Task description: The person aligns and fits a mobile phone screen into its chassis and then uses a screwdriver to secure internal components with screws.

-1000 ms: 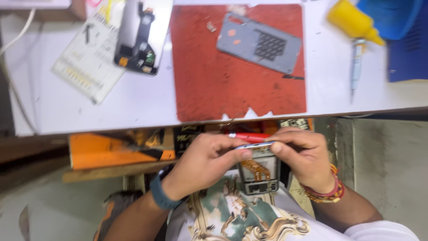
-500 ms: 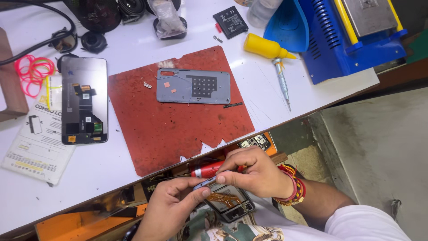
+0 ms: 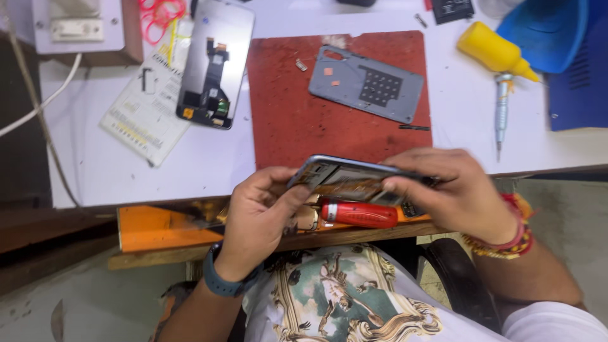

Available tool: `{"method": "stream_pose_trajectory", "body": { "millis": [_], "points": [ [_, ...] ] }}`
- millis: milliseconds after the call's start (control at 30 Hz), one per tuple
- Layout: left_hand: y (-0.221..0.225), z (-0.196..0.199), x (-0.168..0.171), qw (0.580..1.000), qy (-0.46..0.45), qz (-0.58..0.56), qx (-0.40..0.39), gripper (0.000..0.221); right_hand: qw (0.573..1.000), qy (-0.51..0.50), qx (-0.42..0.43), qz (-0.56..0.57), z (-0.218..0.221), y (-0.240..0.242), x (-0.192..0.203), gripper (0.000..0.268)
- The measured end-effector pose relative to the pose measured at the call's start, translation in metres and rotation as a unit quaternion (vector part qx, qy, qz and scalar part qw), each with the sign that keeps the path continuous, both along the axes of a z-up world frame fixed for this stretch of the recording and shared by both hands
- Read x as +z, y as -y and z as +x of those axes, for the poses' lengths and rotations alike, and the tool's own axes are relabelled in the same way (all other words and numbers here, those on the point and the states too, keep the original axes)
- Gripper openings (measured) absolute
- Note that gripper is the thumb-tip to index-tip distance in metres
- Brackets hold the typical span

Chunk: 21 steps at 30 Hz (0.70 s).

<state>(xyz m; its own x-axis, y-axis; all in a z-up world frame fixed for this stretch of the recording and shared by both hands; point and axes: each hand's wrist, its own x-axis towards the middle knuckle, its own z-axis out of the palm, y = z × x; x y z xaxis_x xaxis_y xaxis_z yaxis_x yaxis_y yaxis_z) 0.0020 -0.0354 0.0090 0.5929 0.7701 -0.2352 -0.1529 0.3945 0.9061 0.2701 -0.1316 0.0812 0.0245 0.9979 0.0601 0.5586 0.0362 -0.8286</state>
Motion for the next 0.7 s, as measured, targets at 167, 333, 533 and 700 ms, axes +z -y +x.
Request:
{"method": "stream_pose_trajectory", "body": {
  "millis": [167, 333, 533, 700],
  "points": [
    [-0.013, 0.003, 0.024, 0.971, -0.05, 0.232, 0.0, 0.031, 0.982, 0.158, 0.057, 0.09, 0.004, -0.025, 0.019, 0.026],
    [-0.021, 0.012, 0.032, 0.936, -0.097, 0.338, 0.009, 0.028, 0.967, 0.216, 0.078, 0.108, 0.0, -0.039, 0.012, 0.027],
    [-0.024, 0.01, 0.023, 0.947, -0.069, 0.314, -0.002, 0.024, 0.983, 0.153, 0.051, 0.085, 0.005, -0.038, -0.006, 0.026],
    [-0.021, 0.012, 0.024, 0.948, -0.076, 0.308, 0.013, 0.022, 0.994, 0.085, 0.03, 0.063, 0.009, -0.035, -0.013, 0.026]
  ]
}}
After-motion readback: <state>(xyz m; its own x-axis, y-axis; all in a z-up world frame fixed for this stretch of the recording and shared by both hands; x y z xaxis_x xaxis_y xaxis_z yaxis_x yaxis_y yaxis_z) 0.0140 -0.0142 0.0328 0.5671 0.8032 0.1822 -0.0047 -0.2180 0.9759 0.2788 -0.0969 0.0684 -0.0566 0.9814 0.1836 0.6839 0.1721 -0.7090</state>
